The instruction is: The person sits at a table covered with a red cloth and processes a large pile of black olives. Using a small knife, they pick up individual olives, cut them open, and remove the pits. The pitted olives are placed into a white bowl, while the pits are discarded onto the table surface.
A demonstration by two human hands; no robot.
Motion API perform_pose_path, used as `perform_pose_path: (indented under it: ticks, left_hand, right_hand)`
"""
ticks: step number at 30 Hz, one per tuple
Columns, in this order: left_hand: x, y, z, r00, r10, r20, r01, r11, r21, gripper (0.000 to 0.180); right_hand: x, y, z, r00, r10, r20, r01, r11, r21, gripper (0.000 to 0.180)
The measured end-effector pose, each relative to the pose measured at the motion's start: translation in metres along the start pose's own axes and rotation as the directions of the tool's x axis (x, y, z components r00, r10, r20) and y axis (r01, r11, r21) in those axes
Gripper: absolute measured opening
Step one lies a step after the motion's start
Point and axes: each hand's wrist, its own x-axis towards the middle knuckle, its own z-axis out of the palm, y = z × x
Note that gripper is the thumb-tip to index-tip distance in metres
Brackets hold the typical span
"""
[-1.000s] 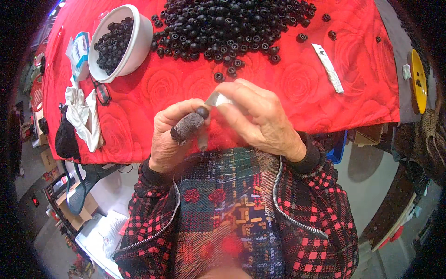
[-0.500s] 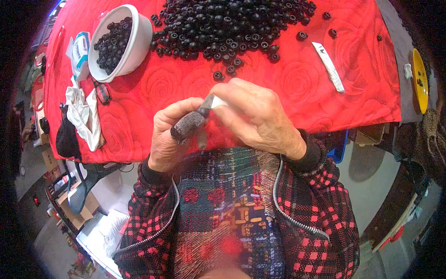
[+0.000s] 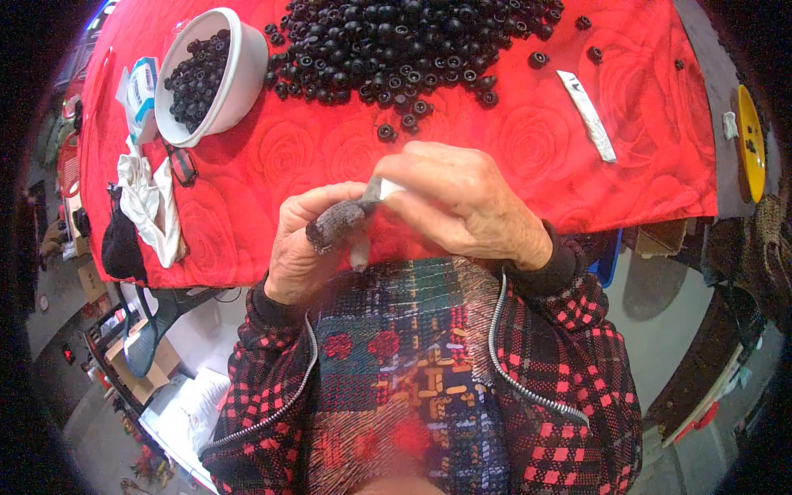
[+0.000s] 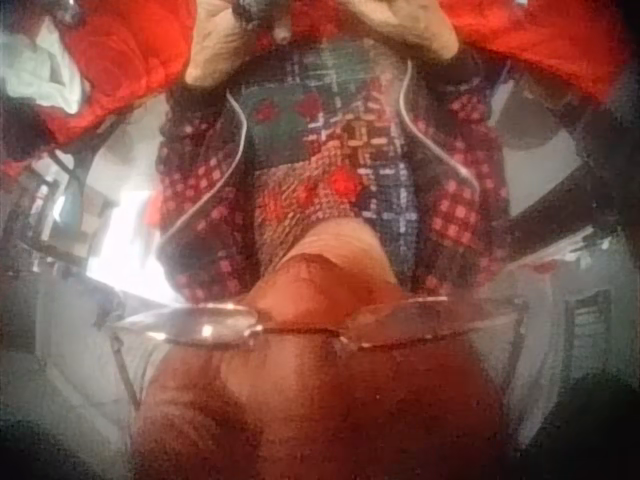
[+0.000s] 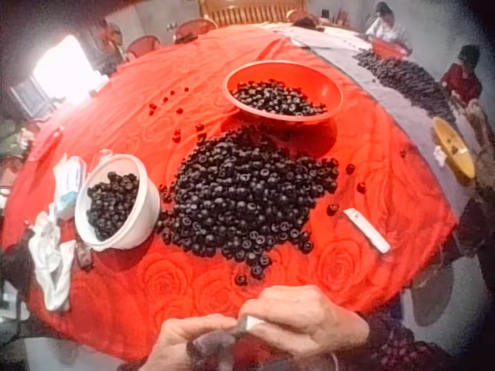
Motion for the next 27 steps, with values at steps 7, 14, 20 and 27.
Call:
perform_pose_path:
  ticks: [7,14,20,27]
  left_hand:
    - [-0.001,-0.003,0.000,0.999,-0.048,-0.011,0.047,0.997,-0.065,0.025]
    - [0.012,0.004,-0.012,1.000,0.028,0.011,-0.021,0.920,-0.392,0.030]
    - [0.010,0.003,-0.002,0.993,-0.027,0.115,0.058,0.960,-0.275,0.029]
    - [0.002,0.002,0.007,0.987,-0.100,0.126,0.129,0.962,-0.243,0.027]
  right_hand:
    - [0.000,0.002,-0.003,0.998,0.012,0.059,-0.012,1.000,0.014,0.019]
    - [-0.019,-0.005,0.005,0.957,-0.041,0.286,-0.046,0.955,0.293,0.019]
    - [-0.001,-0.013,0.000,0.995,0.010,-0.099,-0.005,0.999,0.051,0.039]
    - [0.004,-0.010,0.011,0.968,-0.230,-0.098,0.218,0.969,-0.116,0.039]
